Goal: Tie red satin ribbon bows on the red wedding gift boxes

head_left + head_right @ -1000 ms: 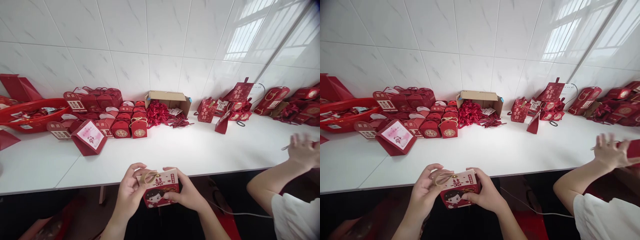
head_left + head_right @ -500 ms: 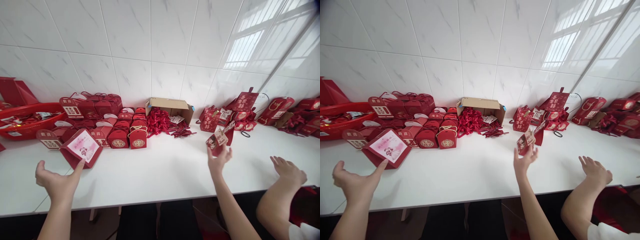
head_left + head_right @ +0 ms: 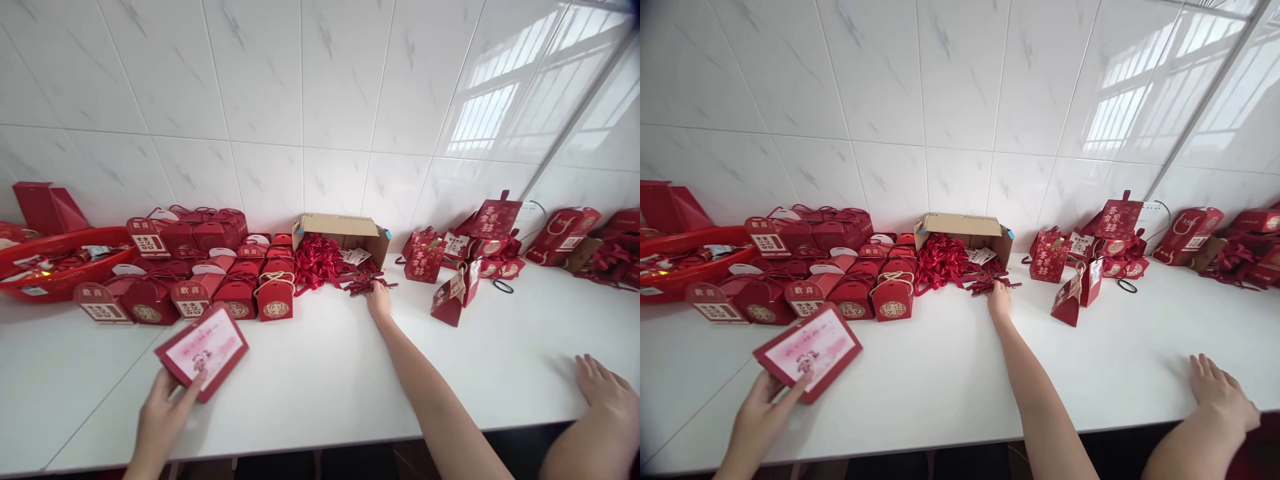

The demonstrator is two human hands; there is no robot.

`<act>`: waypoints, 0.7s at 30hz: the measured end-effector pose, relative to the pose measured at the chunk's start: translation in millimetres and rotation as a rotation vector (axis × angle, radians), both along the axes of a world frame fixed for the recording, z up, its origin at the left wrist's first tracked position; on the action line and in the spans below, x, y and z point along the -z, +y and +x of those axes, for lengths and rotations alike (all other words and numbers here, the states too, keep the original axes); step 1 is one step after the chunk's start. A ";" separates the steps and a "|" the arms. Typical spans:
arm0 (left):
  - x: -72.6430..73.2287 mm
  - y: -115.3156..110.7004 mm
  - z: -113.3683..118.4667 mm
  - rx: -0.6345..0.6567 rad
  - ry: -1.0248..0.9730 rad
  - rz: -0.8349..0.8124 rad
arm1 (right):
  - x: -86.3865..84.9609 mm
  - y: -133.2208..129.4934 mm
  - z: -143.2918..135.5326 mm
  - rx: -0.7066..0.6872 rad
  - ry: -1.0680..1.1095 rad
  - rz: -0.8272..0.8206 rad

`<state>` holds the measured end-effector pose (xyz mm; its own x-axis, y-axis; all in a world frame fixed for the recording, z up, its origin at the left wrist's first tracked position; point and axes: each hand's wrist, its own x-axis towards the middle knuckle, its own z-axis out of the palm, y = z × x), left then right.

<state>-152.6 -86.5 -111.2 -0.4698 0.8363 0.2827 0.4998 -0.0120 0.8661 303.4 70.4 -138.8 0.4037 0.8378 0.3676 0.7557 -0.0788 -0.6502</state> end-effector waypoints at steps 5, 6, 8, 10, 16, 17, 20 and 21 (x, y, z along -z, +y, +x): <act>1.8 -32.5 76.5 0.361 -0.189 -0.130 | 3.4 -14.2 -1.0 -0.035 0.157 0.029; -0.4 -35.8 90.9 0.426 -0.213 -0.139 | 2.2 -21.2 -2.7 -0.052 0.194 0.050; -4.1 -40.5 114.8 0.519 -0.246 -0.147 | -3.4 -38.8 -7.5 -0.091 0.277 0.109; -6.9 -44.6 131.8 0.623 -0.227 -0.163 | -13.1 -61.7 -13.9 -0.133 0.373 0.187; -34.6 -67.7 155.5 0.477 0.186 0.243 | -53.3 -163.7 -42.3 -0.341 0.673 0.326; -44.5 -73.1 157.5 0.444 0.236 0.323 | -59.6 -182.3 -48.3 -0.375 0.707 0.322; -78.1 -89.6 162.6 0.331 0.218 0.548 | -75.3 -229.0 -66.1 -0.559 0.883 0.329; -88.6 -94.8 164.4 0.344 0.192 0.591 | -79.3 -240.5 -71.5 -0.650 0.957 0.342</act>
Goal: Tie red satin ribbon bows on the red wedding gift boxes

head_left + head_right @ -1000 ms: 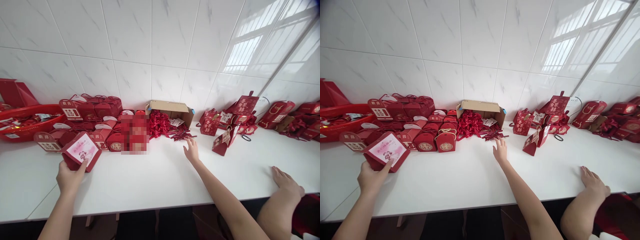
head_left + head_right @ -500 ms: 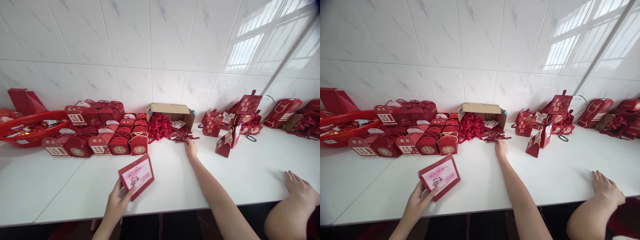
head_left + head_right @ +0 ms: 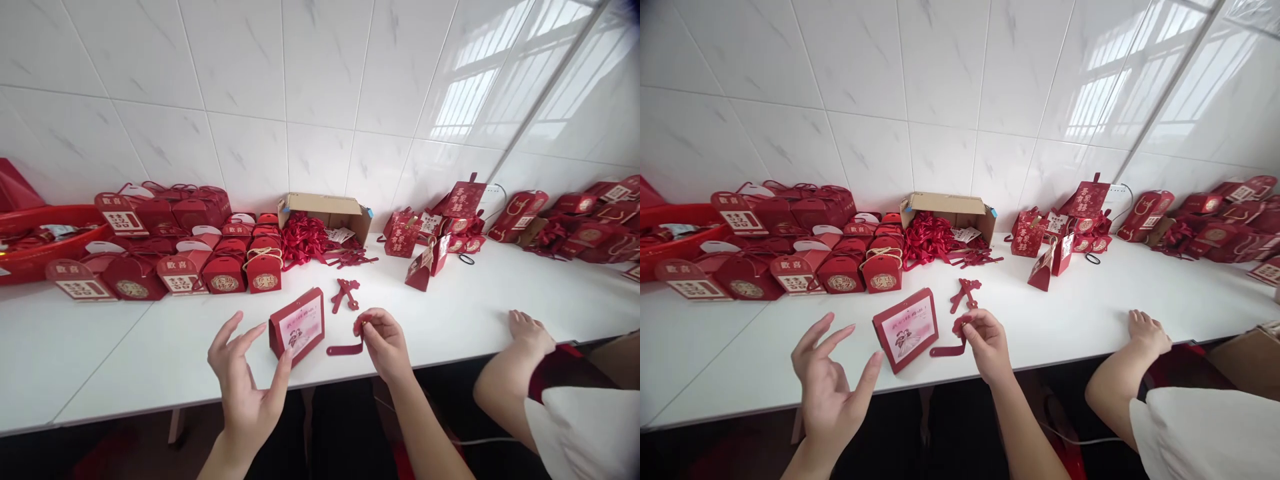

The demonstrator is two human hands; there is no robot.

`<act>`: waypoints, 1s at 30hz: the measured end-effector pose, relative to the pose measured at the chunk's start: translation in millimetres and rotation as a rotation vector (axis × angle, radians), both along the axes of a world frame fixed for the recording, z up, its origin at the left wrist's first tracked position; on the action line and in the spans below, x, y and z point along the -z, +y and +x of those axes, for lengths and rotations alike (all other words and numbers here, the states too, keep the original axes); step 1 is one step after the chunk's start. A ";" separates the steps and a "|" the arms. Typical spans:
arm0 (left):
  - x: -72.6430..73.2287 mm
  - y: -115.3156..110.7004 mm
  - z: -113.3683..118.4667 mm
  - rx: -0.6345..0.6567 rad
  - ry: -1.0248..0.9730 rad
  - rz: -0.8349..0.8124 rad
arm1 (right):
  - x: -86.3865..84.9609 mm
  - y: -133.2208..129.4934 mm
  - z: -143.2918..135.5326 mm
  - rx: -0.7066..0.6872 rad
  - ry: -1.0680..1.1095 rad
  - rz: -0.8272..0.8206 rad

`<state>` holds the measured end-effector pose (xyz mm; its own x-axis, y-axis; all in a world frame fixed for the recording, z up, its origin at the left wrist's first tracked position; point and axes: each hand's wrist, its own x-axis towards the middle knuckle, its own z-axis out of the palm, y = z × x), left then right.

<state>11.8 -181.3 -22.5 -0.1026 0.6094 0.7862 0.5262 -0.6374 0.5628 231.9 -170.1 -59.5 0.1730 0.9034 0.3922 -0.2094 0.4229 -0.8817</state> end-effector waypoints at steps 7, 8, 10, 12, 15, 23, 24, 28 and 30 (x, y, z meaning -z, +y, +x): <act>-34.1 -26.1 14.8 0.644 0.194 -0.160 | -17.8 -38.9 -24.1 -0.441 0.124 0.224; -34.9 -28.3 16.0 0.665 0.198 -0.174 | -20.2 -41.9 -25.6 -0.466 0.113 0.232; -36.4 -31.8 16.7 0.686 0.188 -0.197 | -24.8 -47.1 -27.6 -0.481 0.073 0.238; -37.9 -34.7 15.0 0.693 0.176 -0.218 | -29.2 -51.2 -28.2 -0.467 0.010 0.249; -39.3 -38.9 9.4 0.694 0.191 -0.283 | -34.5 -55.4 -27.2 -0.474 -0.067 0.268; -30.5 -47.1 0.1 0.790 0.135 -0.655 | -35.5 -57.2 -27.5 -0.681 -0.179 0.233; -28.4 -47.1 0.0 0.832 0.097 -0.717 | -34.0 -56.5 -28.5 -0.687 -0.189 0.233; -15.2 -39.6 -2.2 0.799 0.075 -0.727 | -26.2 -53.8 -31.5 -0.596 -0.221 0.172; -6.4 -27.3 -4.3 0.571 0.070 -0.569 | -22.6 -53.0 -31.2 -0.550 -0.198 0.158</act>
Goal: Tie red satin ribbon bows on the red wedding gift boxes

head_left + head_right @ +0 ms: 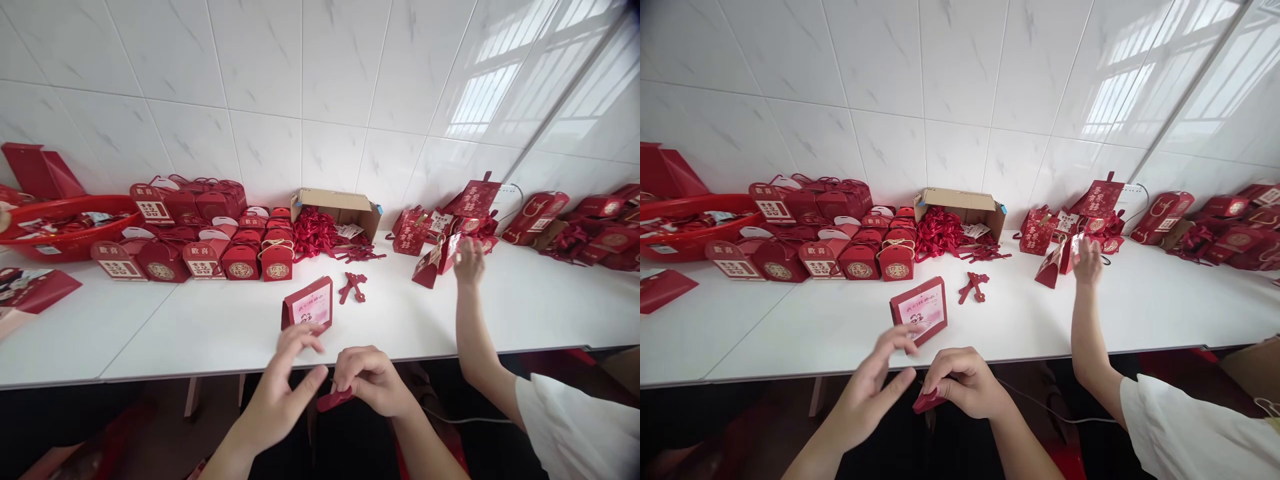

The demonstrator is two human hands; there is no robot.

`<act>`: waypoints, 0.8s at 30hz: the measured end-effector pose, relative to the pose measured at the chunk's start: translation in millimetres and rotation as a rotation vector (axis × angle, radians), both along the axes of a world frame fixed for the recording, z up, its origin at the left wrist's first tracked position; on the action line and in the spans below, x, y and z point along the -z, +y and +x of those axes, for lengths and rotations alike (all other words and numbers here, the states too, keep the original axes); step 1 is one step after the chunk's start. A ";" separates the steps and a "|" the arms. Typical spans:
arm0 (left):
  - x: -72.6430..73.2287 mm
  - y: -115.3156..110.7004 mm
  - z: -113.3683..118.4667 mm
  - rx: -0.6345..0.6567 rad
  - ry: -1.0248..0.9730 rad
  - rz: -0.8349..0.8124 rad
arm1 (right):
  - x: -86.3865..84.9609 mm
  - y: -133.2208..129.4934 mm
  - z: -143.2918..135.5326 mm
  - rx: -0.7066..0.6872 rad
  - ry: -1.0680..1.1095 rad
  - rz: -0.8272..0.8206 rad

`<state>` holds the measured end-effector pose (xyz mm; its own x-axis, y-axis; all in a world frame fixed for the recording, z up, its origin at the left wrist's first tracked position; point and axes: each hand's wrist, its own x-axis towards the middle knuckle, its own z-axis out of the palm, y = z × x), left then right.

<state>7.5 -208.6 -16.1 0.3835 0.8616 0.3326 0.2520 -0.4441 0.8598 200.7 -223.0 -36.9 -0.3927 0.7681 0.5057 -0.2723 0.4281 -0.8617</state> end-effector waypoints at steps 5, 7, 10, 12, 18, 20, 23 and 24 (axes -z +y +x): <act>15.5 55.2 -1.7 -0.540 0.048 0.198 | 4.8 0.5 3.5 0.098 0.051 0.019; 16.9 75.5 0.9 -0.484 0.022 0.130 | 6.9 -0.5 4.9 0.128 0.052 0.010; 15.8 88.6 7.5 -0.372 -0.102 -0.021 | 12.0 -2.3 8.0 0.199 0.041 -0.015; 15.1 84.9 12.1 -0.307 -0.183 -0.113 | 15.3 -1.2 11.0 0.326 -0.021 -0.009; 20.5 56.6 19.9 -0.180 -0.242 -0.154 | 20.2 20.5 10.6 0.536 -0.186 0.053; 24.4 52.9 19.9 -0.170 -0.198 -0.118 | 23.9 28.4 4.0 0.502 -0.144 0.039; 30.3 52.7 19.0 -0.155 -0.149 -0.095 | 31.5 35.2 -7.8 0.491 -0.051 -0.029; 31.9 53.2 18.9 -0.155 -0.149 -0.100 | 33.9 36.3 -11.1 0.498 -0.019 -0.046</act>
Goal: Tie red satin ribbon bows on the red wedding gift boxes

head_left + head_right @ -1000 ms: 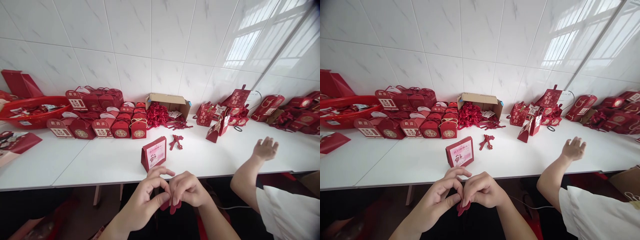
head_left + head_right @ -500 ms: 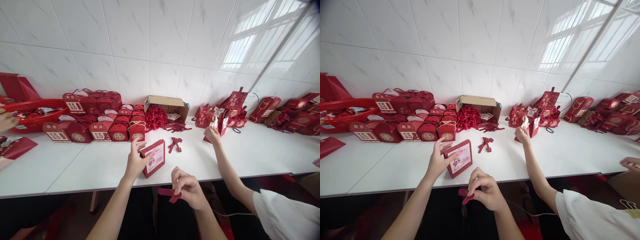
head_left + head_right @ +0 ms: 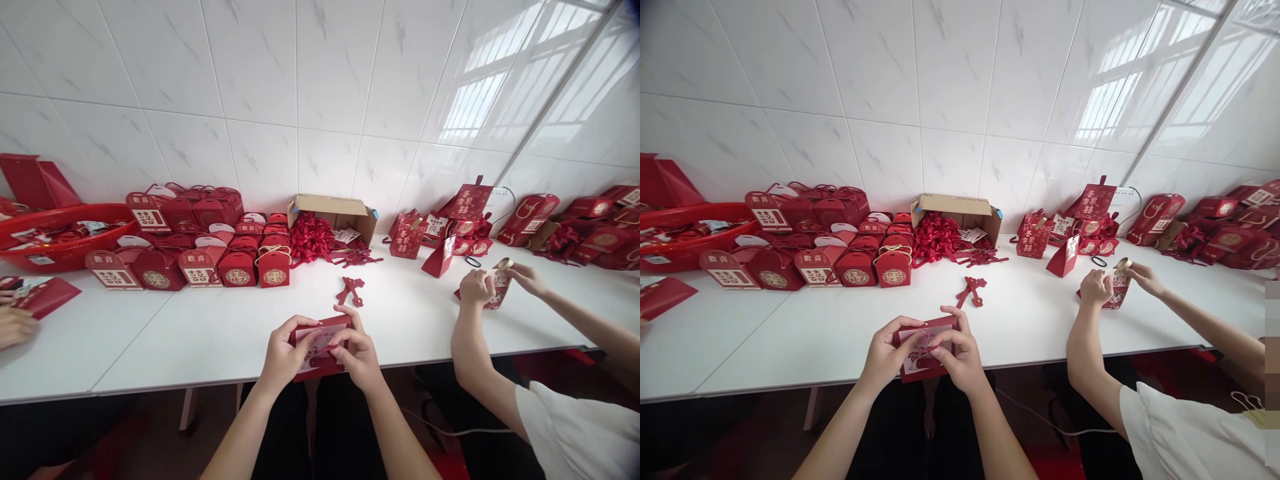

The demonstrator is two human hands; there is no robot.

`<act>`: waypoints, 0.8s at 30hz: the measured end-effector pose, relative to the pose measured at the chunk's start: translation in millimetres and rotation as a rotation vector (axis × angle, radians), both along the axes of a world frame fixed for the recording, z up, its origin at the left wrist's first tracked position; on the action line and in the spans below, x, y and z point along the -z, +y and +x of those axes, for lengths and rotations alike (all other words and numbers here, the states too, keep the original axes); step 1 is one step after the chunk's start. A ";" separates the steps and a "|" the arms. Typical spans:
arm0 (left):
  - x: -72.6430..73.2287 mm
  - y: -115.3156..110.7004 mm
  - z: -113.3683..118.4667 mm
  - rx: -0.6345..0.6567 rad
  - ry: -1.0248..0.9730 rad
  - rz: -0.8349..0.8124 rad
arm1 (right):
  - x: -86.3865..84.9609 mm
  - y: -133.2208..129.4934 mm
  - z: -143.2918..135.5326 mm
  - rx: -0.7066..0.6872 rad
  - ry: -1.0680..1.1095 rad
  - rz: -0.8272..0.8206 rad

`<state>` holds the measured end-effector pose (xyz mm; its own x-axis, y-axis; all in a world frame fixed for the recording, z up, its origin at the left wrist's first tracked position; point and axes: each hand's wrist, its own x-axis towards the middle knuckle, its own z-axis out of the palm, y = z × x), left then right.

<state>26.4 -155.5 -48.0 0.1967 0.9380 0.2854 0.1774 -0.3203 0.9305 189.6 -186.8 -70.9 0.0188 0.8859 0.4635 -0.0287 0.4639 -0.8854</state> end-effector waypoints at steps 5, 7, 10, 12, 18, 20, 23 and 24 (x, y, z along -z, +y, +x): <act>4.2 1.4 1.7 -0.042 -0.059 -0.009 | 7.9 1.7 -6.8 0.045 0.042 0.046; 5.5 1.4 2.9 -0.044 -0.090 -0.042 | 9.0 1.7 -6.7 0.067 0.028 0.056; 8.9 1.0 4.4 -0.031 -0.138 -0.118 | 9.2 1.1 -6.6 0.091 0.010 0.048; 11.6 0.4 4.9 -0.023 -0.169 -0.160 | 9.0 0.7 -7.2 0.096 0.011 0.026; 13.5 -1.9 5.3 -0.010 -0.216 -0.212 | 9.3 0.2 -9.7 0.086 0.038 -0.006; 12.1 -2.8 5.5 -0.009 -0.221 -0.218 | 9.3 -0.1 -10.1 0.079 0.044 -0.013; 10.3 -3.8 5.9 -0.008 -0.225 -0.226 | 8.7 -0.9 -10.3 0.073 0.049 -0.022; 10.0 -4.0 6.0 -0.008 -0.225 -0.228 | 8.5 -1.2 -10.4 0.074 0.049 -0.023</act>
<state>32.4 -159.4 -58.1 0.1451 0.9840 0.1031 -0.0397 -0.0983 0.9944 179.2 -188.0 -79.3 0.1069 0.8915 0.4403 -0.0385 0.4462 -0.8941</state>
